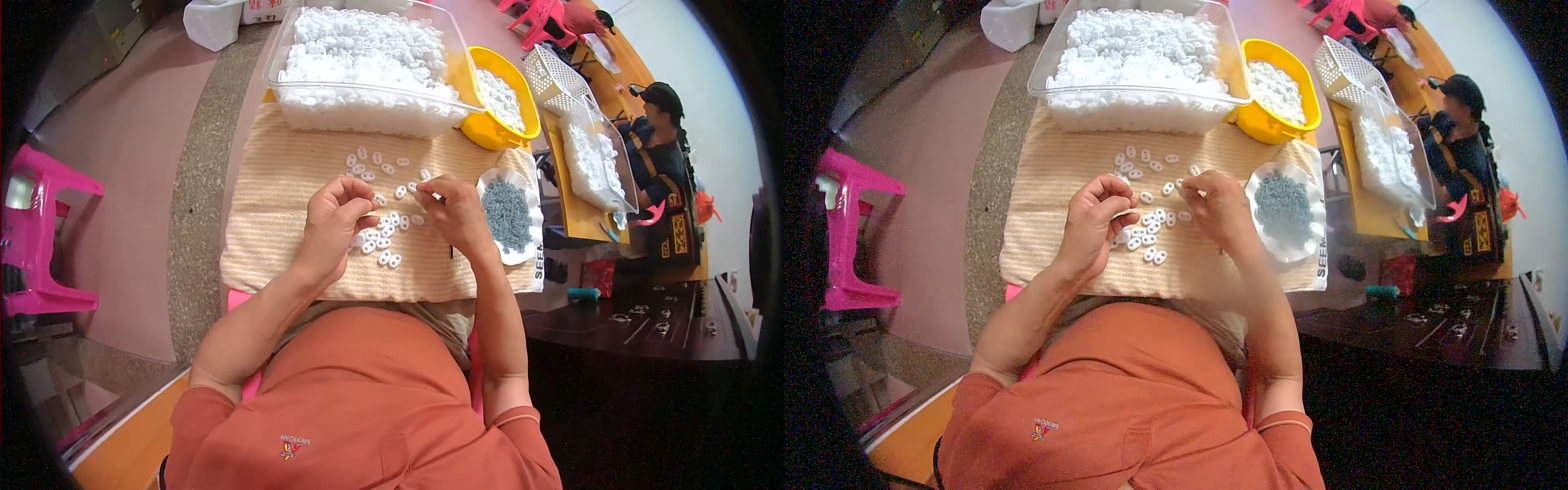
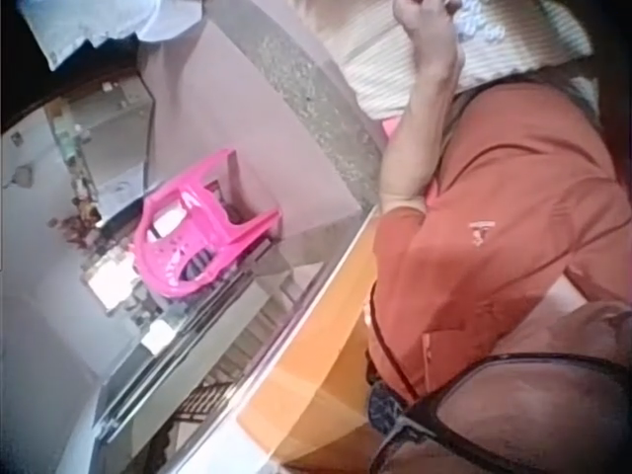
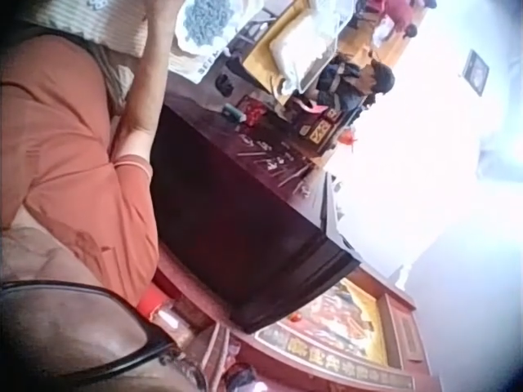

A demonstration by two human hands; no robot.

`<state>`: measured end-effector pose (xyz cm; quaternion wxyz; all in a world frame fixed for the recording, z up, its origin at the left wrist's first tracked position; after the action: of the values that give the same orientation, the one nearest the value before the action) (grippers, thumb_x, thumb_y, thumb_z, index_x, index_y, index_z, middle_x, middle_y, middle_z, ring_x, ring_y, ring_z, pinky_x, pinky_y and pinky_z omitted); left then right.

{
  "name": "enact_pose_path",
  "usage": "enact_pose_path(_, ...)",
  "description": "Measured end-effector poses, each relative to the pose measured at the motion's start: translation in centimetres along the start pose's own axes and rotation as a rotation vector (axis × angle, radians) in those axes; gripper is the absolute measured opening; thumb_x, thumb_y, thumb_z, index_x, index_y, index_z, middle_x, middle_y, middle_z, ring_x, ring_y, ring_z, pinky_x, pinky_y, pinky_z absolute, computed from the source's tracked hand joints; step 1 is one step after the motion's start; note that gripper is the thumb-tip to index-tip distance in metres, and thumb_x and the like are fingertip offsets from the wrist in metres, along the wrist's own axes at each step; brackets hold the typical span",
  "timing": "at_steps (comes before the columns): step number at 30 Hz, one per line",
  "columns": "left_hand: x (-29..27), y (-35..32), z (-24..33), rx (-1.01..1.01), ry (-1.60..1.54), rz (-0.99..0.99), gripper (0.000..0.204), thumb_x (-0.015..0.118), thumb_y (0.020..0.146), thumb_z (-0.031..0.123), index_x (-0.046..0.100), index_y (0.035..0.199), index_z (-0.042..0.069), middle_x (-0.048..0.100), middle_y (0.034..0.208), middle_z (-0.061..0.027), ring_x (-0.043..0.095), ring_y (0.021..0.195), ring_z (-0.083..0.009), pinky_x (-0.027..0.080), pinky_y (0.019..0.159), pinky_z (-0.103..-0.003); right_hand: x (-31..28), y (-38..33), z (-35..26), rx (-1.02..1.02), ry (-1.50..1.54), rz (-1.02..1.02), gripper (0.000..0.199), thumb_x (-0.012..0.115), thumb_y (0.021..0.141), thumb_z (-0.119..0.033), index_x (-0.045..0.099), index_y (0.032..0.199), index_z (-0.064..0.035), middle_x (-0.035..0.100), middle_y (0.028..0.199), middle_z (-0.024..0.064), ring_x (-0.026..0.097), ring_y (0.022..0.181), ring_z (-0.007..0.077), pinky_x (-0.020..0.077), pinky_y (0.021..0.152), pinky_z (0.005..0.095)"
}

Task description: Assembling small white plastic components by hand on a workbench.

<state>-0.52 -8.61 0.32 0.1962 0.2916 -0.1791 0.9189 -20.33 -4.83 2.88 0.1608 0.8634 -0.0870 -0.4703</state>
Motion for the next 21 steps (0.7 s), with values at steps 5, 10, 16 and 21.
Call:
enact_pose_path(5,0.2,0.3,-0.4,-0.021,0.016,-0.012,0.012,0.056,0.083,-0.003,0.058,0.091,0.006,0.06,0.087,-0.0031,0.058,0.08,-0.0103,0.053,0.071,-0.025,-0.7,-0.7,0.7,0.153,0.195,0.043,0.01,0.067,0.085,-0.005,0.069,0.094,-0.0004,0.064,0.071,0.0078,0.059,0.061,0.0135,0.0478,0.057,0.0274)
enact_pose_path(10,1.2,-0.1,-0.6,-0.053,0.123,-0.145,0.011,0.063,0.088,0.006,0.058,0.098,0.004,0.062,0.091,-0.003,0.061,0.081,-0.0101,0.055,0.073,-0.025,-1.0,-1.7,-2.0,0.405,0.624,-0.081,0.012,0.065,0.089,-0.005,0.066,0.096,0.0039,0.063,0.072,0.0026,0.057,0.06,0.0068,0.048,0.051,0.0206)
enact_pose_path(16,2.1,-1.0,-1.4,-0.073,0.086,-0.266,0.014,0.065,0.09,0.01,0.059,0.101,0.003,0.064,0.089,-0.0032,0.062,0.08,-0.0099,0.054,0.074,-0.026,-0.8,-3.0,-3.9,0.31,0.796,-0.179,0.011,0.064,0.09,-0.005,0.065,0.096,0.0046,0.063,0.083,0.0062,0.059,0.064,0.0094,0.0498,0.056,0.022)
enact_pose_path(21,2.4,-1.4,-0.9,-0.133,0.073,-0.326,0.015,0.064,0.09,0.009,0.057,0.102,0.004,0.064,0.09,-0.005,0.063,0.079,-0.0123,0.055,0.074,-0.028,-1.0,-3.4,-3.9,0.352,0.933,-0.192,0.011,0.061,0.091,-0.003,0.062,0.097,0.0059,0.064,0.082,0.0083,0.063,0.066,0.0121,0.0545,0.059,0.0258)
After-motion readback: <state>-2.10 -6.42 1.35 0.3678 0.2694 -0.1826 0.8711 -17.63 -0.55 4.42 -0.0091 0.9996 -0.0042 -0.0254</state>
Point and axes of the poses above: each hand's wrist, its own y-axis towards the middle knuckle, its own x-axis out of the palm, z = x × y, the point moved 3 cm from there along y, towards the middle knuckle
